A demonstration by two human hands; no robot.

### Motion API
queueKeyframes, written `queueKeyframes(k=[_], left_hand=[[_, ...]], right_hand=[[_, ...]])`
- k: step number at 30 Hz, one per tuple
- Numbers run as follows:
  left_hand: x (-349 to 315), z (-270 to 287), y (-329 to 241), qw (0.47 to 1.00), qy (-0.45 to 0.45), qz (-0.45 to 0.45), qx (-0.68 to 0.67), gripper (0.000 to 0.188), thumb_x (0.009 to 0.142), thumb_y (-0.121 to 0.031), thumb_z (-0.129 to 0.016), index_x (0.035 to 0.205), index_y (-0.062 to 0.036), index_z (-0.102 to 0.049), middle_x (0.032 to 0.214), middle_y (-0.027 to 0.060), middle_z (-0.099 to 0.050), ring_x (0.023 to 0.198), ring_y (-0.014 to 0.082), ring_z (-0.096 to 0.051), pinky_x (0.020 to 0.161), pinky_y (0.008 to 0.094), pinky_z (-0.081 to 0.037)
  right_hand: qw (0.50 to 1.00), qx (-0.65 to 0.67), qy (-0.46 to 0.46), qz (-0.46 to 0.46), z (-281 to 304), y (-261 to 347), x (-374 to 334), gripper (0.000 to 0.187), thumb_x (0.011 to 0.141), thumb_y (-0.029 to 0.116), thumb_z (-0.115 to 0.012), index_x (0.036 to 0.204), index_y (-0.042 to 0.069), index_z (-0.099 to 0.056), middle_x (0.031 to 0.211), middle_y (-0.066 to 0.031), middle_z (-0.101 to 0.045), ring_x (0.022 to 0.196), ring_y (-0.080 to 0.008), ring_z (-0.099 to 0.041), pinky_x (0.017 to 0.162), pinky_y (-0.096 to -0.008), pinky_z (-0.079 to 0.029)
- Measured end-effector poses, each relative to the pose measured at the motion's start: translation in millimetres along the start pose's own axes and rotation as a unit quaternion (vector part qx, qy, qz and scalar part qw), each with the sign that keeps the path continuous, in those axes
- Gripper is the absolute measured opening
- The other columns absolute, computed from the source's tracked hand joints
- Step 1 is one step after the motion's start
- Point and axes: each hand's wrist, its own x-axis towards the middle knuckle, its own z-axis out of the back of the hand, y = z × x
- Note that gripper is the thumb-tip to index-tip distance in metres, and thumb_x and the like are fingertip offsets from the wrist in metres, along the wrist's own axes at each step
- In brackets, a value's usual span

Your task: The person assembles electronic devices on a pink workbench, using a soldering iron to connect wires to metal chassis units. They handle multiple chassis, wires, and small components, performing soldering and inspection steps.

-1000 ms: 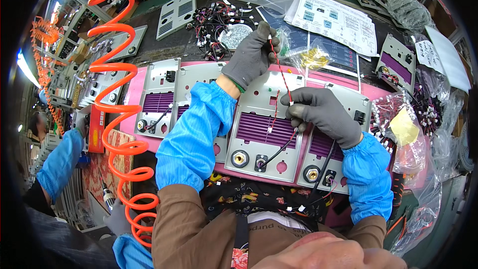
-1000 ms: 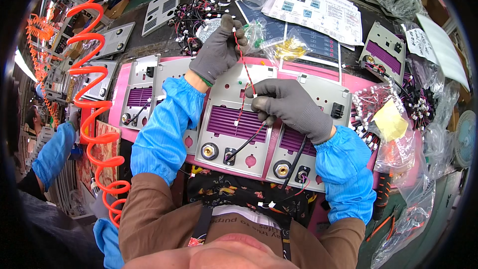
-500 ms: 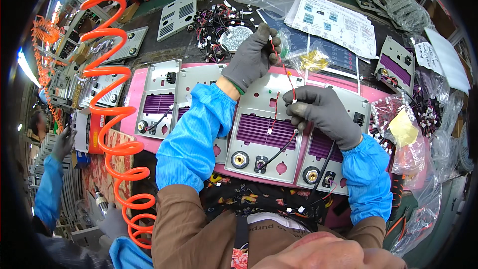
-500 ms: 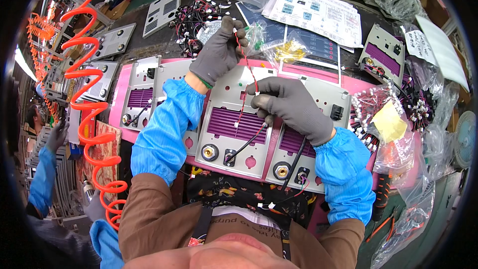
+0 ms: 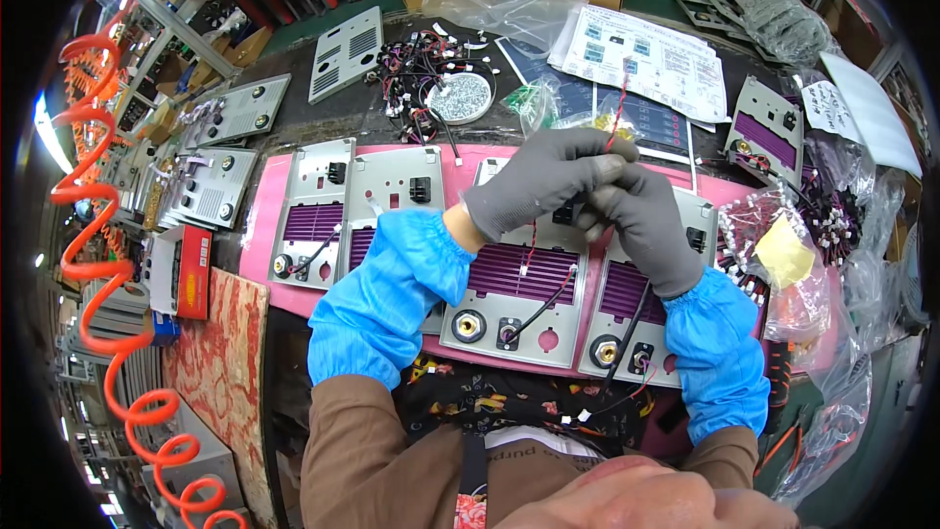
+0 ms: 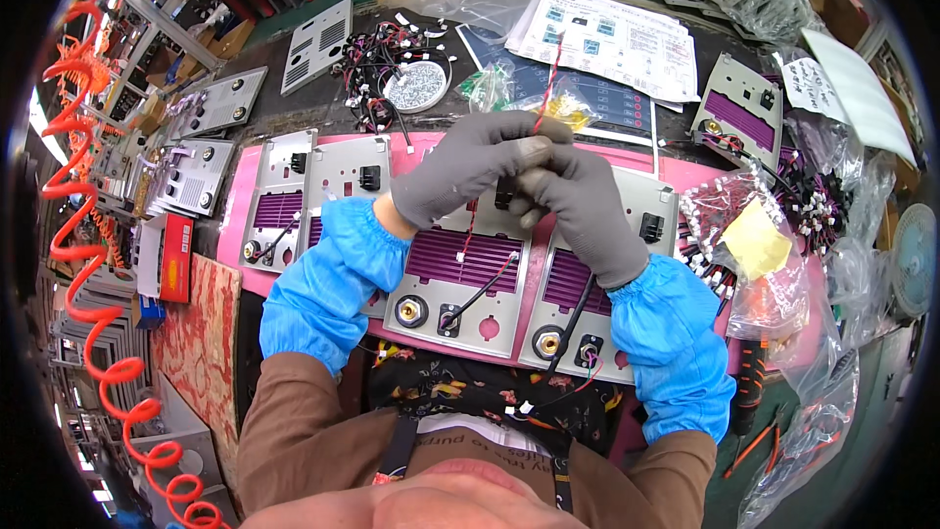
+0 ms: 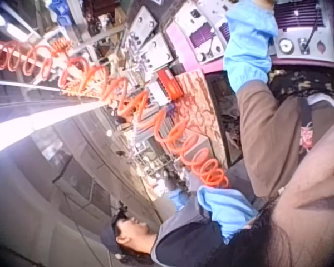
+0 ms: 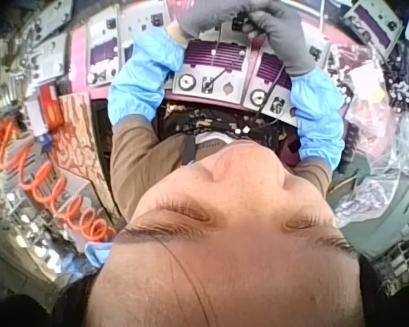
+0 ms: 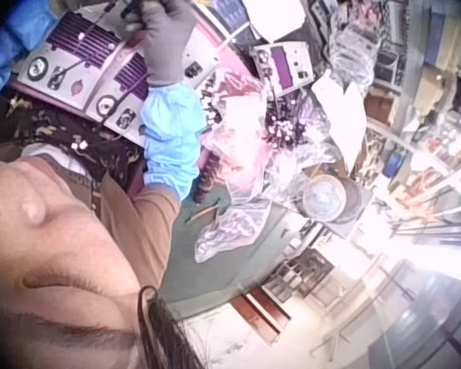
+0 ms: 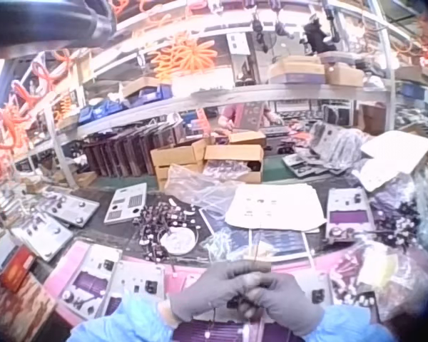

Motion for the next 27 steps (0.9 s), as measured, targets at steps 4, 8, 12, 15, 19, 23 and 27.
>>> queueKeyframes(k=[4, 8, 12, 15, 19, 23, 27], left_hand=[[5.8, 6.6, 9.8, 0.994, -0.090, -0.068, 0.004, 0.029, 0.097, -0.019, -0.059, 0.116, 0.0027, -0.067, 0.096, 0.0075, -0.069, 0.085, 0.0122, -0.063, 0.077, 0.0264, -0.052], [5.4, 4.9, 9.2, 0.993, -0.106, -0.023, 0.043, 0.028, 0.095, -0.021, -0.062, 0.110, 0.0015, -0.070, 0.082, 0.0042, -0.069, 0.076, 0.0091, -0.061, 0.071, 0.0246, -0.050], [4.2, -2.0, 11.6, 0.983, -0.071, 0.012, 0.169, 0.027, 0.093, -0.025, -0.066, 0.103, -0.0012, -0.073, 0.073, 0.0026, -0.067, 0.066, 0.0060, -0.058, 0.059, 0.0237, -0.047], [3.4, -4.4, 11.4, 0.976, -0.078, 0.011, 0.204, 0.027, 0.092, -0.025, -0.066, 0.102, -0.0010, -0.073, 0.069, 0.0022, -0.065, 0.060, 0.0060, -0.056, 0.053, 0.0243, -0.046], [3.8, -4.9, 9.5, 0.971, -0.088, 0.022, 0.220, 0.027, 0.091, -0.026, -0.067, 0.100, -0.0004, -0.073, 0.065, 0.0016, -0.063, 0.055, 0.0059, -0.055, 0.049, 0.0252, -0.045], [5.0, -4.4, 12.4, 0.965, -0.092, 0.018, 0.245, 0.026, 0.091, -0.025, -0.067, 0.099, -0.0010, -0.074, 0.064, 0.0022, -0.063, 0.054, 0.0056, -0.056, 0.048, 0.0247, -0.045], [1.4, -5.9, 13.7, 0.962, -0.090, -0.026, 0.255, 0.026, 0.091, -0.023, -0.068, 0.102, 0.0005, -0.072, 0.072, 0.0036, -0.066, 0.061, 0.0072, -0.060, 0.055, 0.0240, -0.050]], right_hand=[[0.996, -0.041, -0.074, -0.016, -2.7, 4.8, 3.3, 0.027, 0.093, 0.015, -0.060, 0.115, -0.001, -0.065, 0.085, -0.0059, -0.068, 0.071, -0.0100, -0.063, 0.061, -0.0224, -0.051], [0.965, -0.056, -0.236, 0.103, 8.8, 13.1, 6.2, 0.030, 0.098, 0.023, -0.060, 0.118, 0.002, -0.065, 0.092, -0.0051, -0.067, 0.073, -0.0077, -0.061, 0.062, -0.0210, -0.050], [0.946, -0.057, -0.269, 0.172, 17.1, 9.6, 8.9, 0.031, 0.098, 0.024, -0.061, 0.122, 0.005, -0.065, 0.098, -0.0055, -0.068, 0.075, -0.0064, -0.060, 0.062, -0.0209, -0.050], [0.946, -0.034, -0.269, 0.179, 20.1, 8.7, 7.5, 0.030, 0.097, 0.020, -0.061, 0.121, 0.004, -0.065, 0.096, -0.0042, -0.069, 0.076, -0.0071, -0.061, 0.063, -0.0210, -0.051], [0.948, -0.022, -0.264, 0.177, 20.4, 9.2, 6.6, 0.028, 0.097, 0.017, -0.061, 0.120, 0.003, -0.066, 0.096, -0.0043, -0.069, 0.076, -0.0082, -0.062, 0.063, -0.0213, -0.051], [0.950, -0.016, -0.265, 0.166, 11.5, 15.3, 5.4, 0.028, 0.097, 0.018, -0.059, 0.119, 0.003, -0.065, 0.098, -0.0062, -0.069, 0.076, -0.0095, -0.063, 0.063, -0.0217, -0.052], [0.956, 0.015, -0.248, 0.156, 17.7, 12.4, 6.5, 0.031, 0.101, 0.019, -0.054, 0.124, 0.001, -0.061, 0.104, -0.0089, -0.068, 0.079, -0.0106, -0.063, 0.064, -0.0223, -0.052]])
